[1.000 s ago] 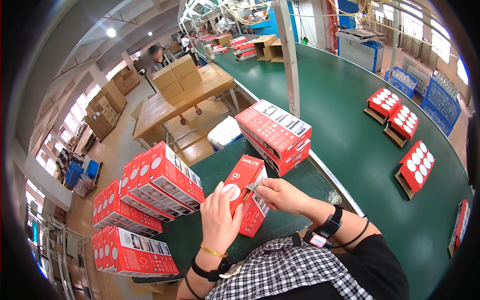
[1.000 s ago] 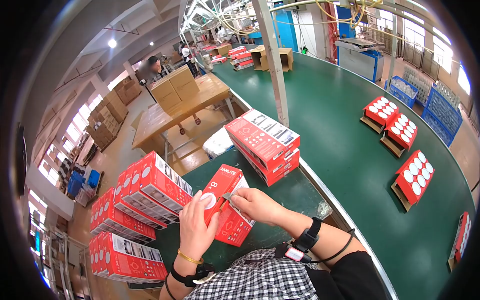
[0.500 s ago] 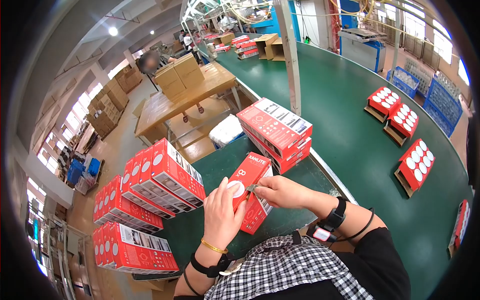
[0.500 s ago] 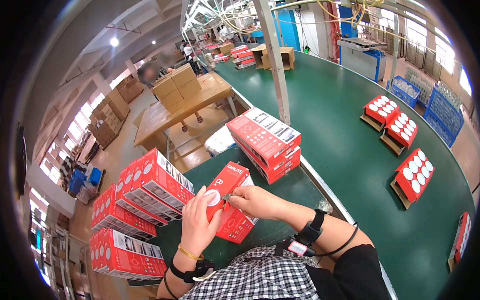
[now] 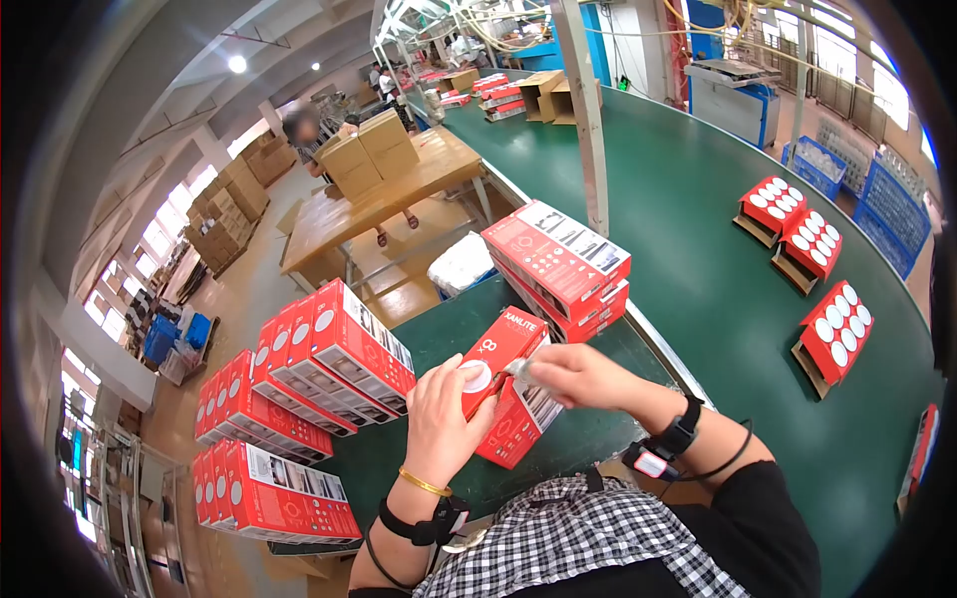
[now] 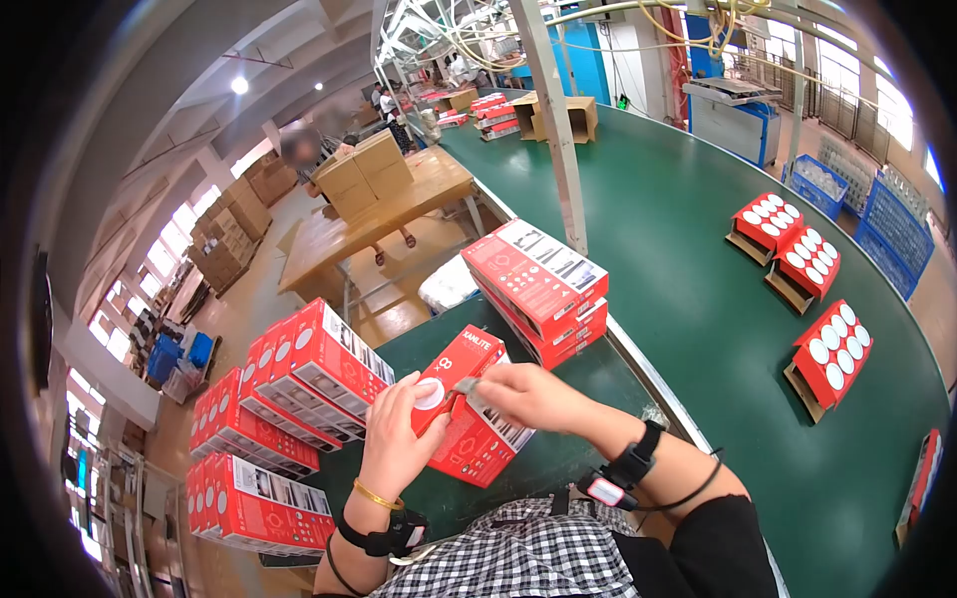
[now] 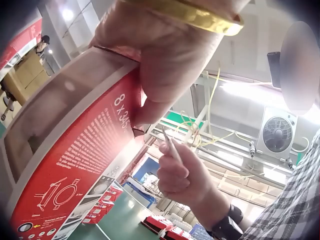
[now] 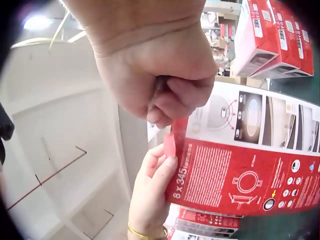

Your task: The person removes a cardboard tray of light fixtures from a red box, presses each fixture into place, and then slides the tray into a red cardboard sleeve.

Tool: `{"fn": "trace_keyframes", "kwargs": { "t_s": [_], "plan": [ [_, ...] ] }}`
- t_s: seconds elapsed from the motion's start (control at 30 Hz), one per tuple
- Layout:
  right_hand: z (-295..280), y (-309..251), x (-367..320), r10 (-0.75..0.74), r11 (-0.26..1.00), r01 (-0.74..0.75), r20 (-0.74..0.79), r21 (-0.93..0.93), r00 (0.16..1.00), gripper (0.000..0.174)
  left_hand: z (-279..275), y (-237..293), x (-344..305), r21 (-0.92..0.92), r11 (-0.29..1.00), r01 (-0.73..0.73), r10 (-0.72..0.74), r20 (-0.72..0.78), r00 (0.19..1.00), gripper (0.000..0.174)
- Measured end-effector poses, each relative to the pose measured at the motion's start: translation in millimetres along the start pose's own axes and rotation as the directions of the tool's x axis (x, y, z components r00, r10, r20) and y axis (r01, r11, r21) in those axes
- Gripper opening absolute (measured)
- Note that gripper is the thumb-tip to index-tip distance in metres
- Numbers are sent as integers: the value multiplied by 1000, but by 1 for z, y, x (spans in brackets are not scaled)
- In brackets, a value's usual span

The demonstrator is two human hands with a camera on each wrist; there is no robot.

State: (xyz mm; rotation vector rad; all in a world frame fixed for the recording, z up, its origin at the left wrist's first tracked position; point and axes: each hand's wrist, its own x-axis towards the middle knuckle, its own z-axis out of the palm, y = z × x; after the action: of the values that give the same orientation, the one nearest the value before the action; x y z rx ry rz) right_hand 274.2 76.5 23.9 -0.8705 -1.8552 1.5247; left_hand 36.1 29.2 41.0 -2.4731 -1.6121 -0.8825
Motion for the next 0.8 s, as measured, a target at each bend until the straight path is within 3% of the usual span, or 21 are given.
{"fn": "trace_keyframes", "kwargs": {
  "t_s": [0.07, 0.1, 0.17, 0.23, 0.27, 0.37, 0.43, 0.5, 0.63, 0.7, 0.73, 0.8],
  "plan": [
    [-13, 21, -13, -76, 982, 114, -235, 150, 969, 30, -1, 5, 3, 18, 1000, 4, -4, -17, 1000, 44],
    [-16, 43, -18, -75, 982, 111, -226, 153, 971, 30, -2, 8, 5, 33, 999, 1, 0, -29, 1000, 41],
    [-20, 117, -25, 38, 999, -48, -500, -7, 865, 25, -2, 16, 10, 42, 999, 4, -2, -49, 999, 37],
    [-22, 217, -42, -91, 853, -195, -506, -484, 858, 20, 3, 21, 11, 48, 999, 15, -11, -72, 997, 33],
    [-18, 253, -55, -85, 793, -234, -484, -562, 871, 23, 5, 22, 12, 83, 996, -21, 29, -97, 995, 30],
    [-16, 269, -65, -110, 677, -285, -476, -679, 872, 31, 5, 26, 16, 137, 988, -71, 91, -147, 985, 24],
    [-7, 239, -59, -142, 634, -304, -494, -711, 858, 33, 5, 27, 16, 159, 983, -95, 121, -163, 979, 22],
    [-10, 167, -32, -435, 739, 15, -460, -673, 774, 32, 8, 26, 17, 140, 983, -116, 140, -177, 974, 19],
    [-1, 59, -5, -825, 440, 469, -138, -766, 548, 39, 8, 27, 15, 100, 993, -68, 84, -161, 983, 18],
    [8, 46, 11, -843, 377, 501, -64, -779, 535, 41, 7, 24, 17, -98, 994, 37, -49, -122, 991, 17],
    [11, 43, 15, -853, 312, 527, 10, -791, 522, 42, 7, 22, 17, -97, 995, 39, -51, -125, 991, 17],
    [14, 37, 19, -871, 290, 520, 3, -803, 491, 40, 8, 20, 20, -26, 1000, -14, 9, -200, 980, 14]
  ]
}}
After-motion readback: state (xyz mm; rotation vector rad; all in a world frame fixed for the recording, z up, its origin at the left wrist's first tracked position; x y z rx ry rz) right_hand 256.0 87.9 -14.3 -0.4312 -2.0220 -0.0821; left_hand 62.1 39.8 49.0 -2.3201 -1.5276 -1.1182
